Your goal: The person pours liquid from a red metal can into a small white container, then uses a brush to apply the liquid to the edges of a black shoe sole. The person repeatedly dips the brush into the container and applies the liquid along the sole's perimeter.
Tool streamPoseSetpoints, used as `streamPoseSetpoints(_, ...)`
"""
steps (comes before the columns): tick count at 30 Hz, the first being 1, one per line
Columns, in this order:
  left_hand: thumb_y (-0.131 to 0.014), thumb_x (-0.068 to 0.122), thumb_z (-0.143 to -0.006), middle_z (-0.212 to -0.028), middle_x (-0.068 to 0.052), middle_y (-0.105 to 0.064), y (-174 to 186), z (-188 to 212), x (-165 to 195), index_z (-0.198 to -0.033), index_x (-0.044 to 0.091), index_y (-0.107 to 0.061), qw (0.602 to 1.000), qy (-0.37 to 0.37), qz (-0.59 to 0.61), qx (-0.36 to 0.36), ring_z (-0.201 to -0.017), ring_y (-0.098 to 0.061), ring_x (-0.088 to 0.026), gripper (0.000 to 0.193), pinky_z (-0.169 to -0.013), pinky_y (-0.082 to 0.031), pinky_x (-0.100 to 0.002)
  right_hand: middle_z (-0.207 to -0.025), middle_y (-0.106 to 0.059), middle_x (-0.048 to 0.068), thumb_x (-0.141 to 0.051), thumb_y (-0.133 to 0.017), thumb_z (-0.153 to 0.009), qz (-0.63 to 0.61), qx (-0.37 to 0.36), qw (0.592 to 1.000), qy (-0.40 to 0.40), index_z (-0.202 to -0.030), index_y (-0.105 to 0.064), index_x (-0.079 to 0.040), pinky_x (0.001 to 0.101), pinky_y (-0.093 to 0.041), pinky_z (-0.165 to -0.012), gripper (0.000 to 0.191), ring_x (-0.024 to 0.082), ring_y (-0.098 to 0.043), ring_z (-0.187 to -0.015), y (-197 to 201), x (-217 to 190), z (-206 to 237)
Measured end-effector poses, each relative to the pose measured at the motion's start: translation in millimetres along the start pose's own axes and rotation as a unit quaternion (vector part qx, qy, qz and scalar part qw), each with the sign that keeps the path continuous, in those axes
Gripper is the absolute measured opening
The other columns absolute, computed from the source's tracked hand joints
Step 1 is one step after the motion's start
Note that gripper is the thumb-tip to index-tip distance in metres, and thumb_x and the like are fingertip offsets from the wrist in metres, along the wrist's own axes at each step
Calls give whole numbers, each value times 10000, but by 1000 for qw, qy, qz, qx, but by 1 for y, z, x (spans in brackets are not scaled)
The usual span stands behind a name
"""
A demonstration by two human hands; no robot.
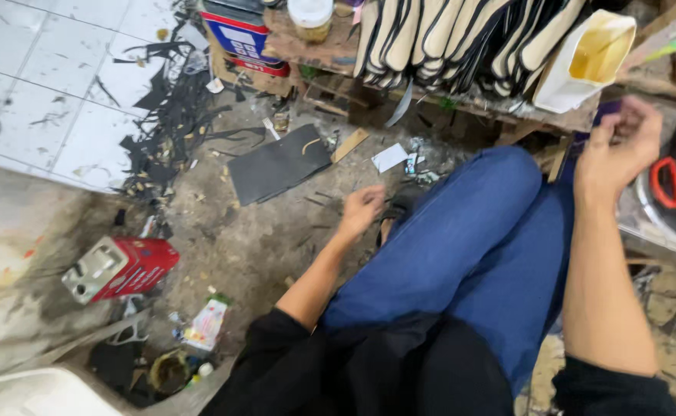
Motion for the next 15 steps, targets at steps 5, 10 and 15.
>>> streamPoseSetpoints(5, -640, 82, -983, -1186, -123, -753, -84, 28, 71, -1225, 32, -712, 944, -283, -168, -13, -1060, -721, -192, 257, -947, -568, -318, -1086, -683, 99, 152, -519, -893, -20, -13, 999, -32, -1299, -638, 15, 293, -538, -815, 445, 156, -647, -917, -5, -17, -1)
streamPoseSetpoints(10, -661, 130, -937, -1249, -103, -694, -178, 67, 121, -1252, 103, -696, 888, -398, -228, 39, -1154, -674, -293, 318, -1029, -535, -372, -988, -623, 104, 152, -529, -866, -13, -27, 1000, 9, -1348, -601, 5, 335, -527, -814, 509, 197, -620, -860, -8, -61, 2)
streamPoseSetpoints(15, -632, 93, -890, -1248, -68, -667, -193, 87, 124, -1265, 117, -657, 822, -448, -338, 99, -1212, -606, -297, 377, -1071, -491, -416, -944, -619, 109, 138, -558, -872, 19, -46, 997, 57, -1417, -527, -8, 356, -533, -784, 564, 229, -630, -853, -8, -107, 22)
Point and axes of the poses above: each hand's wrist, its own z-axis away from the middle knuckle, its own y-axis out of the back of the hand, x = y × z, the point moved 1 cm from there along -z, towards the middle knuckle
